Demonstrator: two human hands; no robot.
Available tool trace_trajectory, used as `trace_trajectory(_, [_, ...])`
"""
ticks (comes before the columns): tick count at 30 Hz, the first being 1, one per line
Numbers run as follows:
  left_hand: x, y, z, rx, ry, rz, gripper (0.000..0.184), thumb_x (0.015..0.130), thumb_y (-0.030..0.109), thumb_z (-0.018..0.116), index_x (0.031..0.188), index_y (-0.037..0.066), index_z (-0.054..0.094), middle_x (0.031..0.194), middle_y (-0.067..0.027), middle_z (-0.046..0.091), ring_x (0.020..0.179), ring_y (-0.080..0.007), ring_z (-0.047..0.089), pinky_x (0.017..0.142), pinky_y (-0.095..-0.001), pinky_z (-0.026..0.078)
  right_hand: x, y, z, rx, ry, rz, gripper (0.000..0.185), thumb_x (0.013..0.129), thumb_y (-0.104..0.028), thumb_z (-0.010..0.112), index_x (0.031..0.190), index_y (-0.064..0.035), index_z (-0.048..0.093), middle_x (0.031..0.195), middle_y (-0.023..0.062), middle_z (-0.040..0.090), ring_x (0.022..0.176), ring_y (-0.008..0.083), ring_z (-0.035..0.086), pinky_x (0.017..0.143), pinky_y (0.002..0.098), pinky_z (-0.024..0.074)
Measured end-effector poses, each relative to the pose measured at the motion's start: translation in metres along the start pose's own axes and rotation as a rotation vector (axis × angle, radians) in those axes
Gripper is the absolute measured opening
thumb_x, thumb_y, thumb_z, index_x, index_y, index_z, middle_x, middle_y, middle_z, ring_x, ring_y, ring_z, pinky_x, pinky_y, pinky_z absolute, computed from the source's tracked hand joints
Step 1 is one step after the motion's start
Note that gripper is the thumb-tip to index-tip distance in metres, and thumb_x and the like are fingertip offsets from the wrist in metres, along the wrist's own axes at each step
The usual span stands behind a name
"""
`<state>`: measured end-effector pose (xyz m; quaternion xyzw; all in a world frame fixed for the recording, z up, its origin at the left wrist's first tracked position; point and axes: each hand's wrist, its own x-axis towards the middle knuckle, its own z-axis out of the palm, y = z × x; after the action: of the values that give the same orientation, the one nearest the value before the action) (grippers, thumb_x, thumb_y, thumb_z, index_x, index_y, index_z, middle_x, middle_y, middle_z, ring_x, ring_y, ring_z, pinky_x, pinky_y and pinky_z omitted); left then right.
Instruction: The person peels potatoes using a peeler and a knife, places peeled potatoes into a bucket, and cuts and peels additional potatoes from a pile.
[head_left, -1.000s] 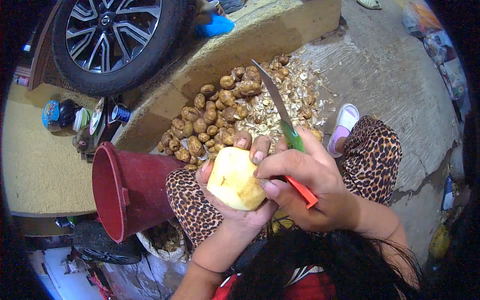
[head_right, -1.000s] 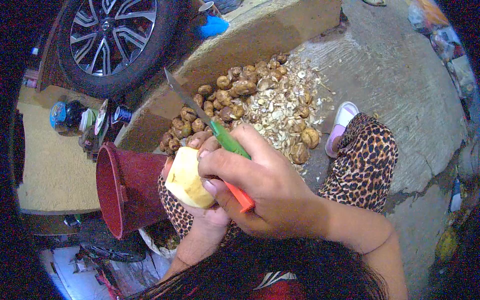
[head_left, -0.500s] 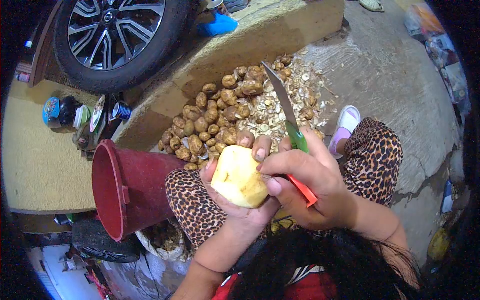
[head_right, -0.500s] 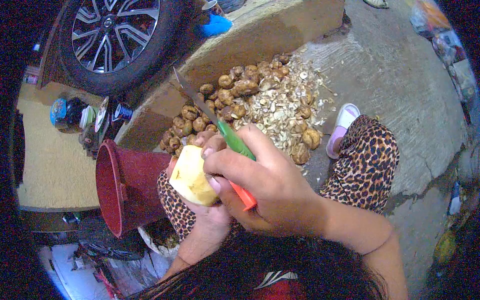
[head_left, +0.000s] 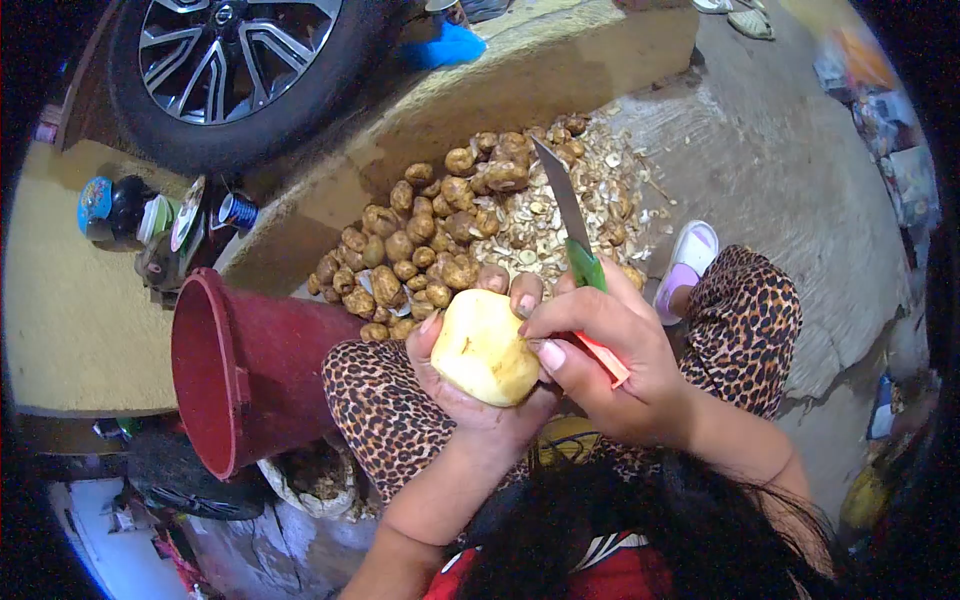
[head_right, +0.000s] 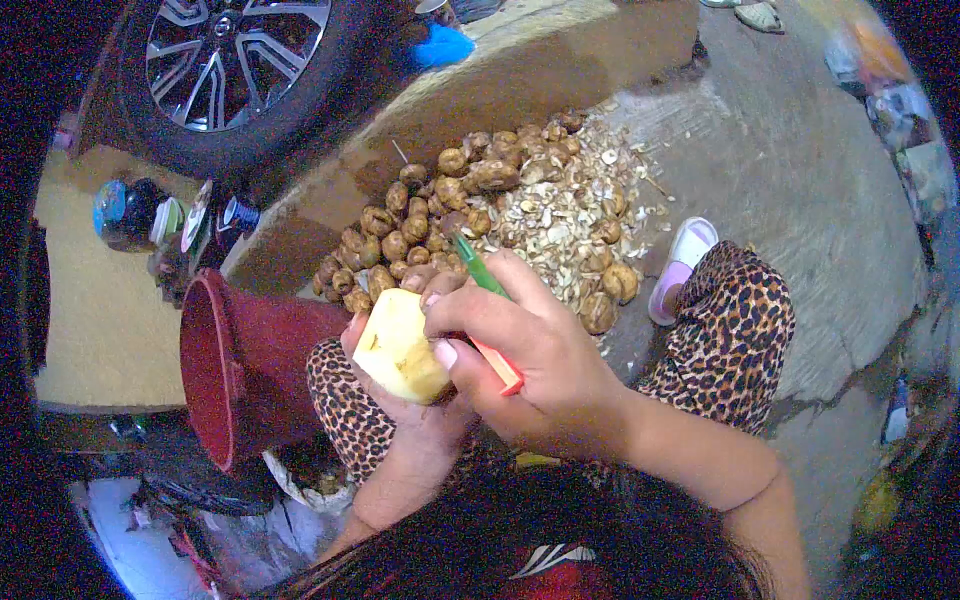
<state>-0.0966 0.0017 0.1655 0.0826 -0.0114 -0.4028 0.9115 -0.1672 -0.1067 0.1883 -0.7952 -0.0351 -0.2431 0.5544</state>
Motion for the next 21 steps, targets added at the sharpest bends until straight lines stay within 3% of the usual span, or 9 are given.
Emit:
trace_trajectory(9, [-0.007,0.027,-0.003,0.079,0.009,-0.079,0.051,0.076,0.049,0.047,0.101,0.005,0.045,0.09,-0.0119,0.047,0.074,-0.0239,0.053,0.055,-0.0302,0.051,0.007,-0.006,0.012,0.028,-0.058,0.078,0.013,0.078,-0.007,0.055,0.09,-0.0071,0.056,0.096,0.0126,0.054,0.094,0.0285,0.05,0.084,0.0369,0.0405])
trace_trajectory(21, [-0.005,0.072,-0.002,0.104,0.013,-0.142,0.048,0.078,0.044,0.044,0.102,0.003,0.051,0.091,-0.0148,0.051,0.076,-0.026,0.057,0.054,-0.0305,0.054,0.022,-0.012,0.034,0.242,-0.106,0.259,0.012,0.083,-0.01,0.054,0.094,-0.0053,0.055,0.096,0.0089,0.053,0.091,0.0205,0.051,0.082,0.0304,0.0398])
